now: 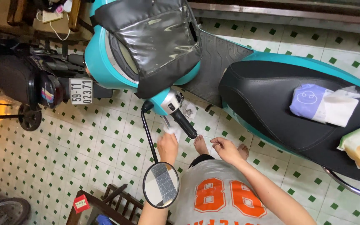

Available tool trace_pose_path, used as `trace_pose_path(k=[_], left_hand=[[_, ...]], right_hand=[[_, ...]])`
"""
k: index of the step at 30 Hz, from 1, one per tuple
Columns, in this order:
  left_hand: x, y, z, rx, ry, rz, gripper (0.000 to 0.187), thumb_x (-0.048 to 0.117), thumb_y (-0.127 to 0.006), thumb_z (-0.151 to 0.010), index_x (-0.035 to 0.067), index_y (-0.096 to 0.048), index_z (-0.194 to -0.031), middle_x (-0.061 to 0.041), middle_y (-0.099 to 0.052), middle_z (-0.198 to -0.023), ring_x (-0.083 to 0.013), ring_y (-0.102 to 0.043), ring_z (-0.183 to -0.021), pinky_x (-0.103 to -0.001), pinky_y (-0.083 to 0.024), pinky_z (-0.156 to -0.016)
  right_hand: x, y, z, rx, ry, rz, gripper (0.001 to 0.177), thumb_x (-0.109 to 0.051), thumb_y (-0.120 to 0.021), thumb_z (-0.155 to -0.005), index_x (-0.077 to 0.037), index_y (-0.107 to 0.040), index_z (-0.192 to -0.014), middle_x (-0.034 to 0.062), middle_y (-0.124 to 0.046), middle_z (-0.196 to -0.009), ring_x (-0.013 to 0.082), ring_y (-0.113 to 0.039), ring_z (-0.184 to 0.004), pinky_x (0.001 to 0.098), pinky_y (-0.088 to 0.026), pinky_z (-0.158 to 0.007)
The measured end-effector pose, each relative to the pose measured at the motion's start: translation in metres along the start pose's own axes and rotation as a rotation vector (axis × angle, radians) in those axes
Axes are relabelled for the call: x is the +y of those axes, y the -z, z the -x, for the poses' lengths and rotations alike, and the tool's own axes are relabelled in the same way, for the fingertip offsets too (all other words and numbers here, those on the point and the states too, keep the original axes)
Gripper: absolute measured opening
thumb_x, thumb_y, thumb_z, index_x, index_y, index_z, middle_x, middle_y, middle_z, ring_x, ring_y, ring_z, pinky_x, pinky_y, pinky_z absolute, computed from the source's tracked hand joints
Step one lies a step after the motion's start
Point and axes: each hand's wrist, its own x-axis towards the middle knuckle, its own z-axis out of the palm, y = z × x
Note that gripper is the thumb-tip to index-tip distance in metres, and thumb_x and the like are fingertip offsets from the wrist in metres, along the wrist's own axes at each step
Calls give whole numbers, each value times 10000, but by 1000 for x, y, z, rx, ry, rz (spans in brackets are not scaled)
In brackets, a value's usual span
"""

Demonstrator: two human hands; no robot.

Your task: Cleaning the handlebars, mirrors, and front panel of a teal scooter using a cloth.

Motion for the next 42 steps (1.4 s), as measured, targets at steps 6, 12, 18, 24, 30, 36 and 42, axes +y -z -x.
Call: trace_pose_path(k=[6,12,18,24,30,36,42], left_hand=[[-2,8,-9,39,-156,41,319,147,-634,-1136,147,-591,-820,-112,-622,-661,-348,-740,-675,-440,-611,-758],[3,-9,-90,69,211,413,239,100,-509,-1165,6,-724,-1210,-275,-764,-974,-556,-768,-987,-577,-633,-871],[12,-1,-55,-147,483,793,437,232,-498,-1257,-82,-733,-1450,-408,-776,-1348,-570,-729,-1330,-632,-560,-1133],[-2,-10,-32,-294,585,1046,383,172,-685,-1142,-78,-819,-1400,-360,-826,-1361,-295,-725,-1368,-517,-593,-1162],[10,2,-118,-165,768,1451,85,-41,-713,-912,42,-703,-925,-7,-479,-850,-146,-555,-789,-298,-545,-799],[-11,-56,-120,-150,1056,1784,144,36,-713,-951,124,-627,-876,-1,-501,-825,-192,-569,-807,-307,-537,-903],[60,103,-141,-381,1155,1816,172,243,-639,-1129,114,-685,-1025,-21,-503,-927,-167,-547,-895,-313,-582,-984]], right_hand=[[-4,7,2,19,-22,5,418,-184,-662,-1033,-146,-904,-1371,124,-937,-1175,335,-875,-1101,491,-659,-991],[-12,8,4,23,-25,37,405,-191,-671,-1033,-144,-902,-1362,132,-940,-1188,374,-877,-1147,510,-661,-1011],[-13,11,8,55,-58,63,418,-204,-655,-1039,-162,-902,-1374,106,-949,-1204,370,-874,-1188,529,-647,-1078],[-15,2,10,88,-62,90,413,-226,-658,-1037,-187,-905,-1366,93,-957,-1192,382,-871,-1202,562,-643,-1095],[-31,-9,24,148,-64,43,417,-168,-652,-1031,-147,-910,-1358,113,-957,-1146,325,-888,-1069,512,-659,-1046],[-29,-7,36,214,-95,16,424,-155,-650,-1030,-138,-908,-1366,116,-954,-1167,303,-891,-1066,503,-664,-1034],[-21,-7,47,249,-112,22,433,-136,-644,-1031,-87,-898,-1379,165,-945,-1178,336,-890,-1056,511,-661,-1018]])
